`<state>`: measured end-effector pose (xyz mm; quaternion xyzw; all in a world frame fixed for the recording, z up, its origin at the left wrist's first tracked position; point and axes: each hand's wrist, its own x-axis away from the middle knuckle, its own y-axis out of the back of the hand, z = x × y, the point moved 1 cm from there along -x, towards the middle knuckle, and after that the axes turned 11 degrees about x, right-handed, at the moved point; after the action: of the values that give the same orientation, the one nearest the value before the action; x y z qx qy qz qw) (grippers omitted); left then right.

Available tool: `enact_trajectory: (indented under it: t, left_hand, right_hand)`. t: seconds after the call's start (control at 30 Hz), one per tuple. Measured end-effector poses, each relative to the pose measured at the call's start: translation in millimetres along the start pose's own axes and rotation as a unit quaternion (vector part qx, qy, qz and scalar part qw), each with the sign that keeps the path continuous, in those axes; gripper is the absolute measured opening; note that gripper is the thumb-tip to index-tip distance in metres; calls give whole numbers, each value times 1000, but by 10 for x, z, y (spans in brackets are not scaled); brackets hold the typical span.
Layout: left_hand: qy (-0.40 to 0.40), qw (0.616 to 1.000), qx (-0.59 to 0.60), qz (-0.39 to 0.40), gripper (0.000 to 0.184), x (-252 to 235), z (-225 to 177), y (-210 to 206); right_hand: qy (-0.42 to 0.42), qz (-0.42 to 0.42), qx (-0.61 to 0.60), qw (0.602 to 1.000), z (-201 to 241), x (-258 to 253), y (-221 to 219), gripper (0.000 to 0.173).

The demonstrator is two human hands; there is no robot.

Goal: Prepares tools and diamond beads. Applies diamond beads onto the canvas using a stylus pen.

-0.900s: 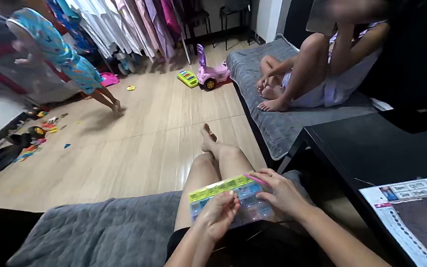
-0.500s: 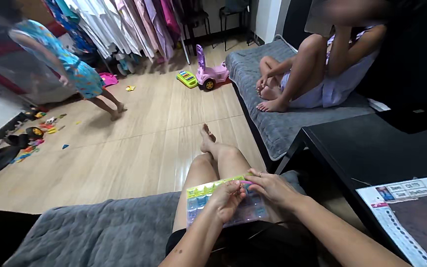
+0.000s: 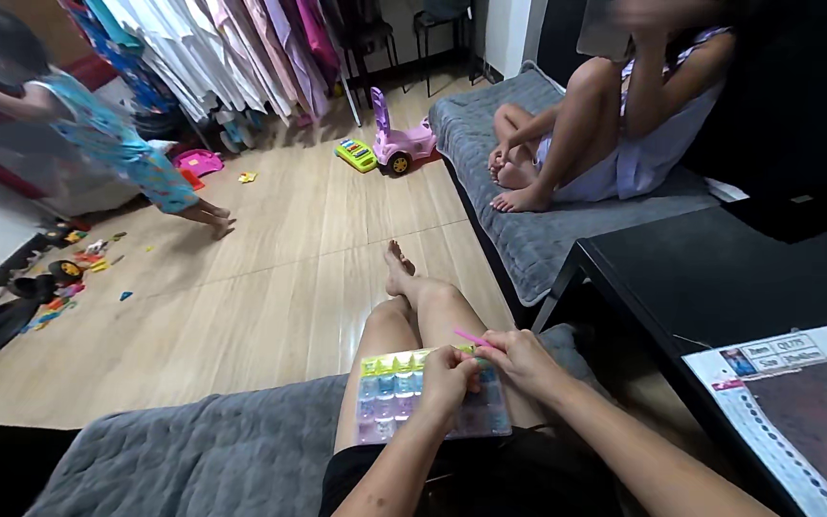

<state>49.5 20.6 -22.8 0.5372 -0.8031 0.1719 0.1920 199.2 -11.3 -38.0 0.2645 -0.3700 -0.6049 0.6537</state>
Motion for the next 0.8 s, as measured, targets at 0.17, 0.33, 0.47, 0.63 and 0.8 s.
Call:
enact_trajectory:
  t: [0.17, 0.33, 0.47, 0.63, 0.8]
  left_hand:
    - [-11, 996, -93, -11, 8, -46, -50, -9]
    - [4, 998, -60, -14, 15, 28, -104, -7]
    - [33, 999, -41, -9, 22, 68, -197, -19]
    - [44, 999, -30, -6, 21, 64, -205, -23]
    - [27, 997, -76, -3, 21, 37, -163, -28]
  right_hand:
    - [-41, -7, -1, 999, 59, 39, -13, 31]
    - [-34, -18, -8, 999, 62, 52, -45, 29]
    - [-50, 7, -16, 999, 85, 47, -23, 31]
    - [-50, -3, -26, 998, 69, 52, -48, 31]
    - [-47, -25, -39, 998, 47, 47, -84, 30]
